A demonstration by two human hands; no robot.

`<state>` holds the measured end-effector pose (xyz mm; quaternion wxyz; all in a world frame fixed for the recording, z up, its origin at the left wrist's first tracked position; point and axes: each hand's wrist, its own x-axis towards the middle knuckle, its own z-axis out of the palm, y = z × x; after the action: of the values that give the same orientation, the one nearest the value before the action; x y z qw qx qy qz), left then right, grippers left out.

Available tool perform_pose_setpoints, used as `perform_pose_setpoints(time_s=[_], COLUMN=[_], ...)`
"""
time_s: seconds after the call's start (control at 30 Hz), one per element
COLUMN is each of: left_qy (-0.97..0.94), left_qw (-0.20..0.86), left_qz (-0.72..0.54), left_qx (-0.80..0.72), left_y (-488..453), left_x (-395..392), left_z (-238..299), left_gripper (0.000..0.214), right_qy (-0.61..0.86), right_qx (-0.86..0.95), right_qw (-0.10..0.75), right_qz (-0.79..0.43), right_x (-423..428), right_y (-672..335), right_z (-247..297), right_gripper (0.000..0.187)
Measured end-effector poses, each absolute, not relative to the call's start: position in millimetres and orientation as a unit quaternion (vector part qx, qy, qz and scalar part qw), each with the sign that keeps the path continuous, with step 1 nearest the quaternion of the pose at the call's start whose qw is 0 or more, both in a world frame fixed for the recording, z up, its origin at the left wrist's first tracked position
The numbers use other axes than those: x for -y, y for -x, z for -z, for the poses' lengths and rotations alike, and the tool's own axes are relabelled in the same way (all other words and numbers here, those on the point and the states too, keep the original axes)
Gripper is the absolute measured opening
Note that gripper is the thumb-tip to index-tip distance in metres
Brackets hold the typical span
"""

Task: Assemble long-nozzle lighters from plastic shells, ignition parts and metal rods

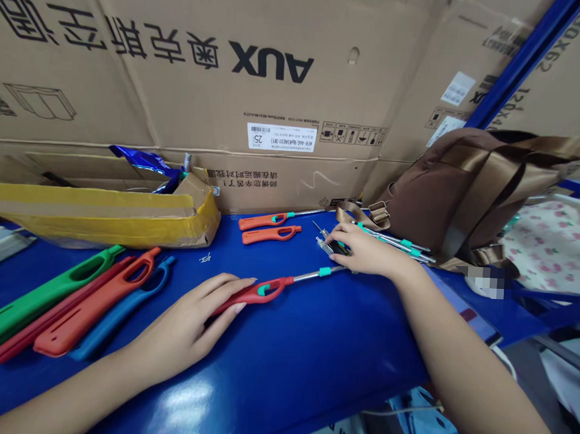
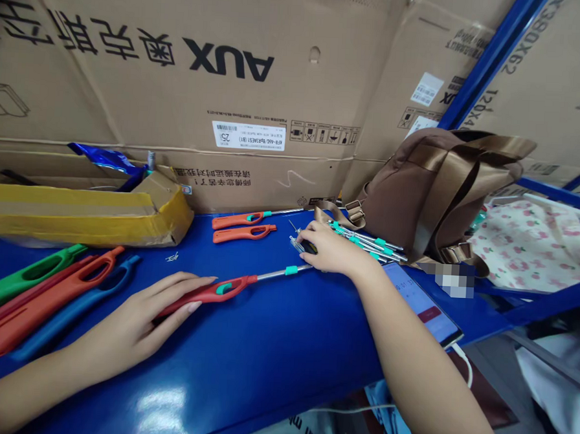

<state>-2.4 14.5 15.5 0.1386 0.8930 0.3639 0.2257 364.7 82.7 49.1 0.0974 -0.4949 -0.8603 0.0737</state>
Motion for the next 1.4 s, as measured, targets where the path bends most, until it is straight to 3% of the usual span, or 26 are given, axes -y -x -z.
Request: perform_pose_setpoints(time_s=[0.23,0.5,0.7,1.23,1.4], left_qy=[-0.854,-0.732,-0.703,-0.511,-0.552], left_qw=[0.186,0.348,0.370,0.673,0.640], left_qz=[-0.291,-0.334,-0.356,-0.272,-0.275], left_qx=[-0.389,-0.481,-0.492,-0.461,-0.458], left_y=[-0.1,-0.6,-3.0,-12.9,-12.6], left_x=[-15.5,-16.9,-16.8,-5.9,-2.5], left_z=[-20.6,-20.3,-21.7,-32.2,-31.9], left_gripper=[0.035,0.047,0.035,0.051,0.049], right_qy=[0.406,0.374,0.340,0.296,0.296], right_qx=[0.883,0.897,0.915,0.941,0.949], right_qw=[0.206,0.206,0.190,0.136,0.107], right_qz=[-0.118,-0.115,-0.101,-0.092,-0.039], right_x=[-69.0,-66.2,-67.4,-41.1,-38.0], right_y=[-345.5,-339.9,-336.2,-286.8,-286.4], right_z=[-68.3,-69.0,-66.5,-50.8,-50.9], right_gripper=[0.020,0.019,0.018,0.023,0.022])
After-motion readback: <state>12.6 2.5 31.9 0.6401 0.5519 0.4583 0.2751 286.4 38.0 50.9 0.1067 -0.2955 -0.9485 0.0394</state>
